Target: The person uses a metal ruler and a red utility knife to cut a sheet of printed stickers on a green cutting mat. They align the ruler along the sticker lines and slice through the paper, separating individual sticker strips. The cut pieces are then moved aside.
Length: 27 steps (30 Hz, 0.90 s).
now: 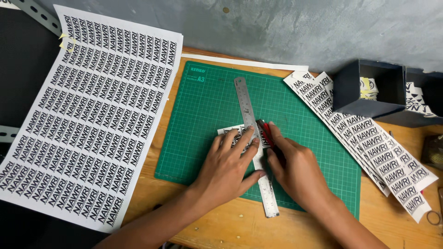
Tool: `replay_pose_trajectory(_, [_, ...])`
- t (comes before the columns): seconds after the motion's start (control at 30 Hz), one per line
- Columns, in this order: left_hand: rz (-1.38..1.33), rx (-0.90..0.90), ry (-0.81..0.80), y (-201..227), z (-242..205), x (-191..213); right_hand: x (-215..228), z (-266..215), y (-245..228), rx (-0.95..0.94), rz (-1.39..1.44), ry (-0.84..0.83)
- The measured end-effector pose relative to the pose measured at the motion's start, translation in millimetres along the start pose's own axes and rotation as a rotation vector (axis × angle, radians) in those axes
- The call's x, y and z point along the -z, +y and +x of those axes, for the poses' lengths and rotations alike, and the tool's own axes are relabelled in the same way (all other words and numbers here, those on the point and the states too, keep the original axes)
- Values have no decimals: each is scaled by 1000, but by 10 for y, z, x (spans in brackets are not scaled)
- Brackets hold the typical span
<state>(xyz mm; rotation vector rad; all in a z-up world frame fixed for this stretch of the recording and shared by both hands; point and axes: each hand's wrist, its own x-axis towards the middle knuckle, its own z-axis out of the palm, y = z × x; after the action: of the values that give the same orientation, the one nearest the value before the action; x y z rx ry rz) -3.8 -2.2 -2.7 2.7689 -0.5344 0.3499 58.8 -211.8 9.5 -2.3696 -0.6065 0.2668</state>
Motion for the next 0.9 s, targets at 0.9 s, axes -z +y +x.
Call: replay_pose_trajectory(0.9, [6, -28, 13, -13, 6, -14, 79, -329, -76, -63, -155, -116])
